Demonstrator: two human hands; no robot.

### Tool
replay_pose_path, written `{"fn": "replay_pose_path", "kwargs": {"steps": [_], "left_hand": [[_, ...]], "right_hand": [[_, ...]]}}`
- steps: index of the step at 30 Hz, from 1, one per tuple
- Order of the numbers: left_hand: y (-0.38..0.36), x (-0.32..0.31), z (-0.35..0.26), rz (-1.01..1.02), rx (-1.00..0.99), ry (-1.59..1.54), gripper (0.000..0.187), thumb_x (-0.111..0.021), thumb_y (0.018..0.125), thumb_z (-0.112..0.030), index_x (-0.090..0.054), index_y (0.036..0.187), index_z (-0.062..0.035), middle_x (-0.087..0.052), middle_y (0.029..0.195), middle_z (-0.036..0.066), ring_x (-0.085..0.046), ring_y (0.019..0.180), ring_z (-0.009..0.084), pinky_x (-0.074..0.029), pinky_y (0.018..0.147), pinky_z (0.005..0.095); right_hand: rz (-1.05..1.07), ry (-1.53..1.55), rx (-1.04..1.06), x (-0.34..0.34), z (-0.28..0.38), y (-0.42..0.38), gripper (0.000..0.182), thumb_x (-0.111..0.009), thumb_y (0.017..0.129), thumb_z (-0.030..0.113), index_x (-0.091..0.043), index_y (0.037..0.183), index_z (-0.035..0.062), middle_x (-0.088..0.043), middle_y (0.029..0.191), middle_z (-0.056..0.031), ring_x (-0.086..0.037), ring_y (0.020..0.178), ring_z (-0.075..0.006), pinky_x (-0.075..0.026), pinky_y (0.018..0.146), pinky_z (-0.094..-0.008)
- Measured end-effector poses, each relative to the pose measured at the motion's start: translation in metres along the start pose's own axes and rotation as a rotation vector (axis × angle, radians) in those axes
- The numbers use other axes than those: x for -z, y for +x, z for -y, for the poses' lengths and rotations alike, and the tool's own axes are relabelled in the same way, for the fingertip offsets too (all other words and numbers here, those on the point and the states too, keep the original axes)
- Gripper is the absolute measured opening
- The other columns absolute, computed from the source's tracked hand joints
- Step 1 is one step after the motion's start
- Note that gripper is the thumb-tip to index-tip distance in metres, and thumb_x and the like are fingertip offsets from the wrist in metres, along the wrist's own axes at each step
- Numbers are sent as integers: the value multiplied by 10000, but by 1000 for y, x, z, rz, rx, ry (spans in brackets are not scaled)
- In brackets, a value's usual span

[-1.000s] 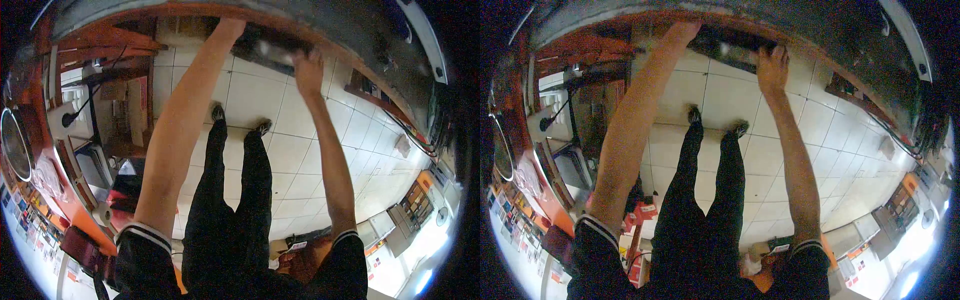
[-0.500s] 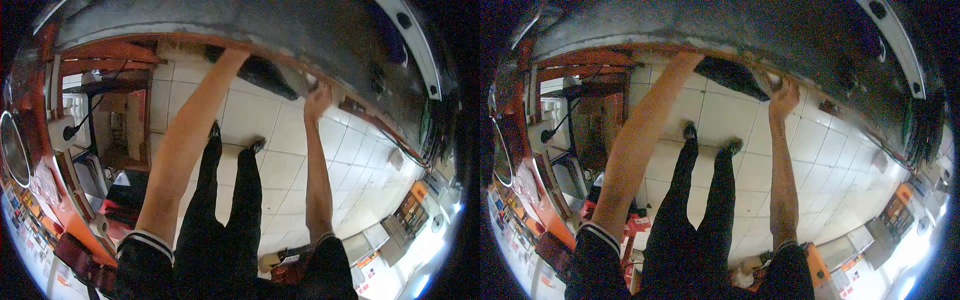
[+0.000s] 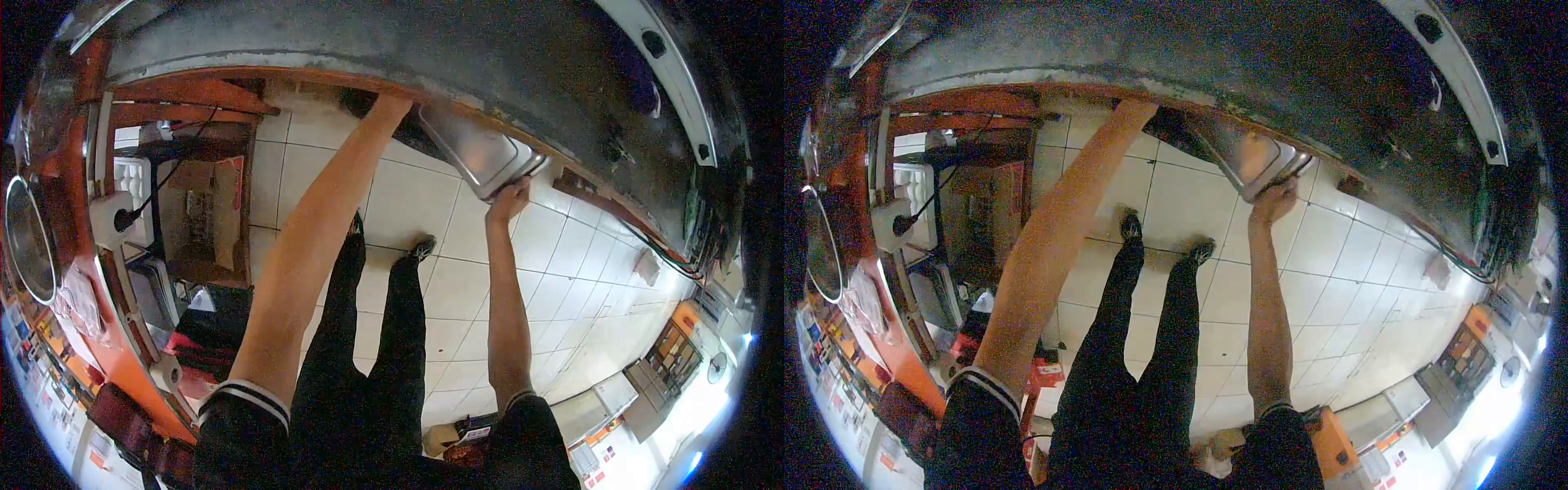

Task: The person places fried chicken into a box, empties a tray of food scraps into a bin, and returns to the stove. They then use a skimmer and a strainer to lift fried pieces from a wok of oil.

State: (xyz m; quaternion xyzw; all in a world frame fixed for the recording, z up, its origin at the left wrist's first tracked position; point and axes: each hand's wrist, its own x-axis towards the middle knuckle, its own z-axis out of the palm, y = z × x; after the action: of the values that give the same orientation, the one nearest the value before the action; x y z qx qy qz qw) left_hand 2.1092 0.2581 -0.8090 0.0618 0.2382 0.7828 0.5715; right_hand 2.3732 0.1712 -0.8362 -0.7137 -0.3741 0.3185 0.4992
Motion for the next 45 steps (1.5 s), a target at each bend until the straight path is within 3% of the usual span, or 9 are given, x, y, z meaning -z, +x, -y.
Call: {"fn": "replay_pose_path", "kwargs": {"steps": [15,24,30,32,36,38,42,44,45], "left_hand": [[-4,-3,4,-29,-12,-12,370,-402,901,-303,-374,1202,-92,-370,1239,74,-403,1088,243,-325,957,412],[-12,3,5,-82,-21,-34,379,-382,910,-287,-359,1230,-86,-357,1263,84,-396,1097,254,-314,969,424],[-18,14,16,-120,-103,-281,386,-369,916,-277,-349,1249,-82,-349,1279,90,-392,1103,261,-306,977,433],[-27,-11,11,-510,-30,-377,396,-368,918,-295,-345,1250,-81,-347,1275,90,-396,1091,259,-310,974,434],[-39,-9,8,-475,0,408,394,-381,914,-305,-351,1237,-82,-372,1241,76,-418,1046,239,-363,922,413],[-37,-7,10,-570,-17,262,373,-383,915,-286,-355,1230,-86,-389,1224,72,-428,1030,233,-394,885,387],[-21,120,29,18,46,483,279,-407,890,-291,-441,1081,-92,-514,1033,59,-522,852,209,-458,740,327],[-58,58,19,-537,171,109,189,-487,844,-238,-511,963,-92,-572,975,71,-566,814,208,-507,692,308],[-92,71,18,-203,88,397,184,-486,842,-212,-516,981,-94,-522,1098,84,-540,934,209,-508,731,313]], "right_hand": [[-167,275,-270,10,-15,-17,411,-350,900,268,-448,1154,-40,-516,1082,-141,-514,917,-221,-436,803,-334],[-64,249,-187,22,10,-38,336,-399,906,282,-500,986,-29,-518,896,-69,-461,782,-173,-408,687,-296],[220,-102,50,90,79,-104,305,-623,798,234,-538,965,-7,-541,917,-46,-489,852,-187,-371,789,-312],[289,-495,366,110,88,-122,235,-652,729,171,-553,878,19,-544,886,-74,-497,856,-229,-361,773,-350],[403,-811,860,152,66,-155,162,-654,620,98,-545,733,62,-528,835,-110,-499,846,-273,-329,735,-401],[508,-998,798,180,54,-172,176,-642,620,110,-514,741,108,-522,829,-65,-500,840,-233,-317,738,-393],[430,-925,893,219,37,-178,141,-605,654,119,-496,741,138,-484,753,-33,-491,741,-222,-334,667,-374],[378,-906,884,236,44,-181,139,-610,641,120,-498,721,136,-470,728,-29,-486,724,-224,-335,658,-375],[345,-876,864,246,33,-185,152,-625,611,135,-515,716,140,-478,747,-37,-491,722,-227,-335,657,-380]]}}
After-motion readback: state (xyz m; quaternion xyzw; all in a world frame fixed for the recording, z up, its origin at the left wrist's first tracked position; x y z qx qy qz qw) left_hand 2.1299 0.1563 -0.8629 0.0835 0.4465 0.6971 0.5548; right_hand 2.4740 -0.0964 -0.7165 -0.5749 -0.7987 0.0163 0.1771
